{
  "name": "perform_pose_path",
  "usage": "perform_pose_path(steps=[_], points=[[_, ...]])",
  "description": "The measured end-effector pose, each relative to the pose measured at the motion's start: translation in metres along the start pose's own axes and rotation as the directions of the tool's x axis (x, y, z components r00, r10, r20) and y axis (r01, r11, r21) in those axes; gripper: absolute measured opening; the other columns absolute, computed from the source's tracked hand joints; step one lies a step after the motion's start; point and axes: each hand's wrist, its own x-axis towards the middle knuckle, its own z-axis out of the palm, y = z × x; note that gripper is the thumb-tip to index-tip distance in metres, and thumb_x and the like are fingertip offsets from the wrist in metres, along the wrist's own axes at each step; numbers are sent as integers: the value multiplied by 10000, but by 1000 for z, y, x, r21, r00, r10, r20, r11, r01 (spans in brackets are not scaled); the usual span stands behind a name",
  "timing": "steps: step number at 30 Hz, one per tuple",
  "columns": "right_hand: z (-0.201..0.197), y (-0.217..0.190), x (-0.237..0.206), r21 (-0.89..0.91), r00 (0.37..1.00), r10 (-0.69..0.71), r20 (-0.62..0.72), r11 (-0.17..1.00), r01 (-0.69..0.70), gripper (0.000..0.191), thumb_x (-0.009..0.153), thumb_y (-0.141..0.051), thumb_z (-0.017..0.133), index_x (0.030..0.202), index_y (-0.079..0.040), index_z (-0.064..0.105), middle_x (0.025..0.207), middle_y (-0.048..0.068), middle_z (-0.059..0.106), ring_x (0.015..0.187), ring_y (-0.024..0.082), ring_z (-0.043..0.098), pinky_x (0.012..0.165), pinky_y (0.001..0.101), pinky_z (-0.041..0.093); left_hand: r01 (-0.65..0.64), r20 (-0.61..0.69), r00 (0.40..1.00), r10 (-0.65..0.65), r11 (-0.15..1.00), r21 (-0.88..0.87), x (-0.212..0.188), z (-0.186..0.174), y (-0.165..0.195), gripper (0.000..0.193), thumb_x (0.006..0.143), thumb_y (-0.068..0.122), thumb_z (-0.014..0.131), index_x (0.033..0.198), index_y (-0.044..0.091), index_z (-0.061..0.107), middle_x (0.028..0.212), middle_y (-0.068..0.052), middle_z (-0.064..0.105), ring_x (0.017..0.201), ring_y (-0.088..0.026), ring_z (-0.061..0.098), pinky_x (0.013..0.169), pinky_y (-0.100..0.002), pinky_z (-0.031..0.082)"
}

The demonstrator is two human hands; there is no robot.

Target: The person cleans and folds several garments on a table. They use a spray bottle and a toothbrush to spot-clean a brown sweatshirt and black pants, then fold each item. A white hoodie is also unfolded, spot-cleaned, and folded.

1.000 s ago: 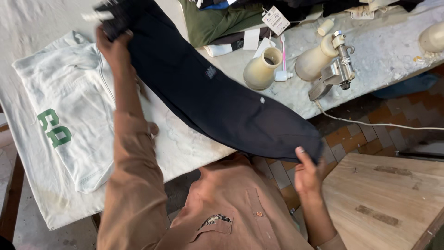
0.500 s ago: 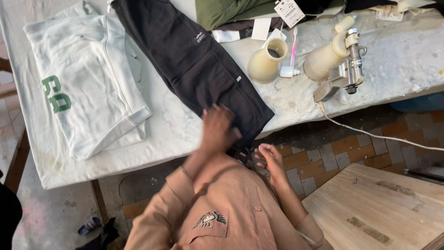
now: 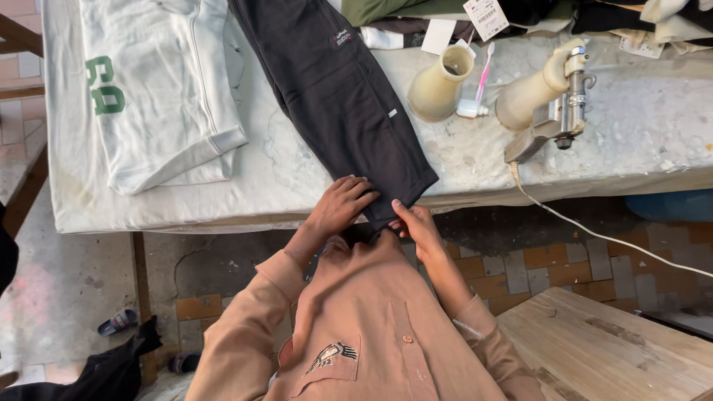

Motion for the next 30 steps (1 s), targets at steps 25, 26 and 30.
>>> perform_pose_path(steps=[25, 26, 30], points=[[-53, -165, 98, -246, 560, -260, -787, 964, 101, 484, 870, -487, 796, 1096, -91, 633, 851, 105, 753, 693, 238, 732, 716, 343, 574, 447, -257, 854, -453, 890, -84, 138, 13, -19, 123, 888, 204, 750, 911, 92, 704, 958, -79, 631, 867, -286, 645, 728, -444, 521], [-51, -167, 108, -265, 545, -248, -801, 963, 49, 528, 863, -525, 813, 1093, -91, 619, 840, 136, 751, 698, 270, 730, 758, 347, 551, 467, -235, 847, -476, 879, -98, 136, 17, -20, 117, 901, 203, 752, 903, 97, 703, 951, -69, 631, 869, -280, 649, 735, -443, 527], [-49, -167, 137, -318, 411, -338, -847, 941, 117, 507, 734, -387, 915, 1019, -109, 602, 950, 51, 662, 875, 208, 630, 780, 369, 487, 576, -239, 769, -593, 804, -146, 132, 25, -22, 176, 860, 249, 776, 958, 118, 714, 966, -68, 634, 867, -282, 651, 736, -430, 537]])
